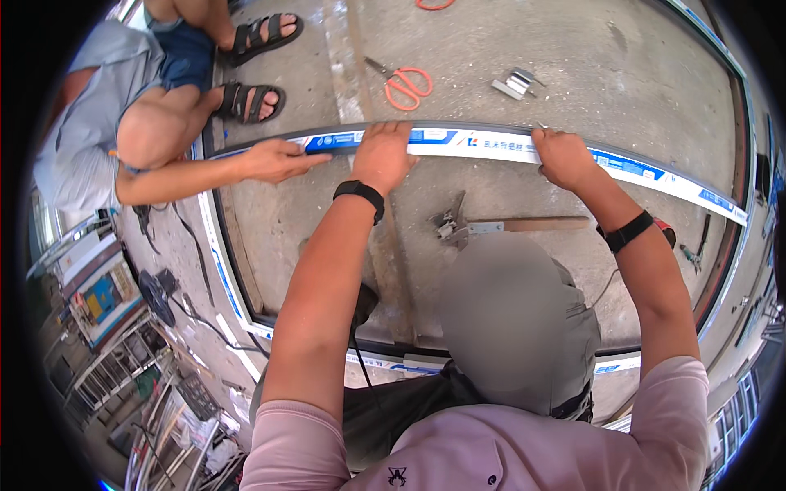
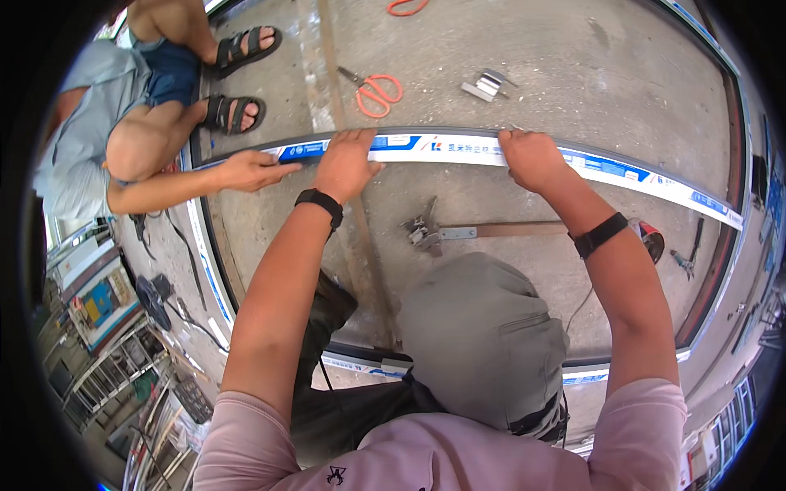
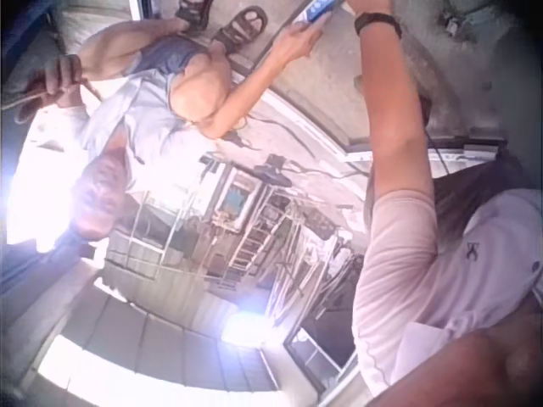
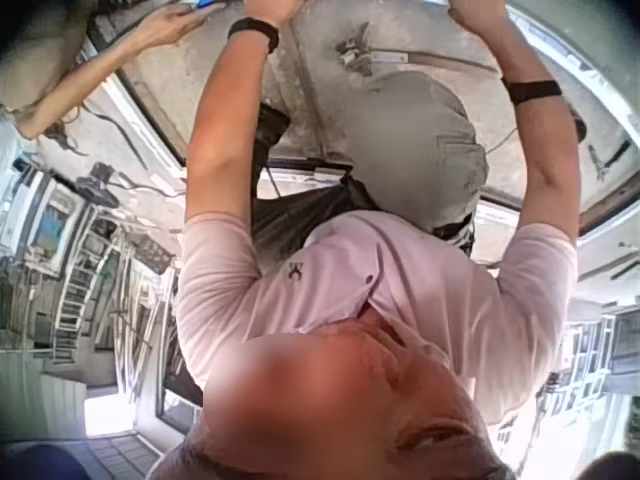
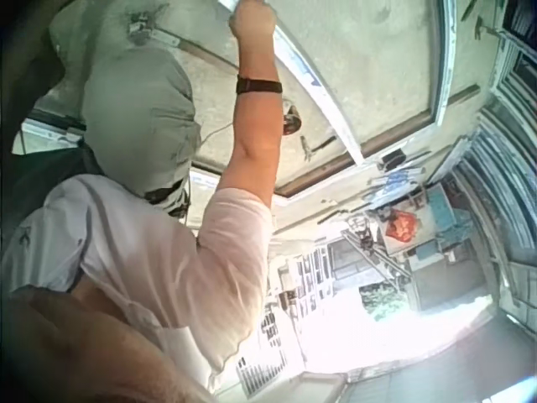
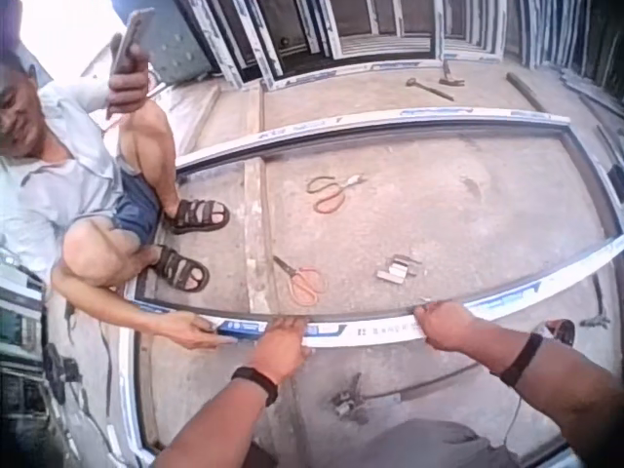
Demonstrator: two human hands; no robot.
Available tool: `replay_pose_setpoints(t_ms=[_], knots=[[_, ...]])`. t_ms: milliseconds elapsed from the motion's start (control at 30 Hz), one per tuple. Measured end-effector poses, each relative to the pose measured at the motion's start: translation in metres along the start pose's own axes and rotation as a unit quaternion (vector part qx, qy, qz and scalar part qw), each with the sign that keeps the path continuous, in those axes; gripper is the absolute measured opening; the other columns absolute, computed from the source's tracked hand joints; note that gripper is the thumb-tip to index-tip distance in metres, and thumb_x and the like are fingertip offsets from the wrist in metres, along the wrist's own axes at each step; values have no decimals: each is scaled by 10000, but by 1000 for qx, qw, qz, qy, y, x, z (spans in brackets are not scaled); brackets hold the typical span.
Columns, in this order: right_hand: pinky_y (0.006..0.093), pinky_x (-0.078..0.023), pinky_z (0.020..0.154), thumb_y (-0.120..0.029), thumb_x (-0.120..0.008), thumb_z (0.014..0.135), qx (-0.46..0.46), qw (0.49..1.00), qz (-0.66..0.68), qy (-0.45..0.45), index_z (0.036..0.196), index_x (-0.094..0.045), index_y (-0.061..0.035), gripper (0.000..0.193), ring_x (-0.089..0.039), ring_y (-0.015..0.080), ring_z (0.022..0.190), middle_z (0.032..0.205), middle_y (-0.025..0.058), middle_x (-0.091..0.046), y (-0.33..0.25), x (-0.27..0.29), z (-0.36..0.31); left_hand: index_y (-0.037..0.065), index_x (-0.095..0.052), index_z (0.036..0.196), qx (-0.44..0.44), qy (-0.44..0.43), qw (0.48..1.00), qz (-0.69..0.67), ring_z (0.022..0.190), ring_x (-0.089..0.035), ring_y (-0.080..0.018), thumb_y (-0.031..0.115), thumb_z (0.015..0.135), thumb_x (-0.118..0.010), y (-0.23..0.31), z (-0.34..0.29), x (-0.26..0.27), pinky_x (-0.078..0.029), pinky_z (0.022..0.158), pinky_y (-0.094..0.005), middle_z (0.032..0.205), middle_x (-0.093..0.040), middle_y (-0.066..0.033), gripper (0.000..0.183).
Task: Assemble metal window or door frames by joining aluminum extrusions and attaching hardware.
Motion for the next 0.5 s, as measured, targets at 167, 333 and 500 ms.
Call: replay_pose_setpoints(t_ms=[167,333,500], knots=[[426,-560,765,-125,-747,751,11,998,-64,0,1074,-512,-11,414,-680,351,902,1018,183,-640,-1,-6,7,13,-580,1217,-33,92,995,-39,1163,-549,-357,200,784,-746,1,-41,-9,-453,992,-431,1262,-583,-186,500],[433,-564,759,-135,-746,755,0,996,-80,-39,1100,-488,-8,450,-683,360,911,1034,184,-635,-4,0,11,71,-522,1324,18,-123,981,-147,1234,-517,-366,293,806,-752,30,-87,-70,-465,1006,-429,1315,-545,-187,609],[440,-565,770,-125,-734,767,10,995,-88,-53,1125,-471,-11,458,-685,368,908,1055,193,-630,-6,-1,15,24,-523,1269,20,-55,979,-194,1181,-551,-359,312,743,-804,54,-99,-123,-500,944,-427,1205,-586,-186,662]])
Point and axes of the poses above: each hand's wrist, its own z-axis towards the middle knuckle, its own x-axis out of the back of the hand, y = z × x, the point moved 2 cm from there along z, towards the middle knuckle
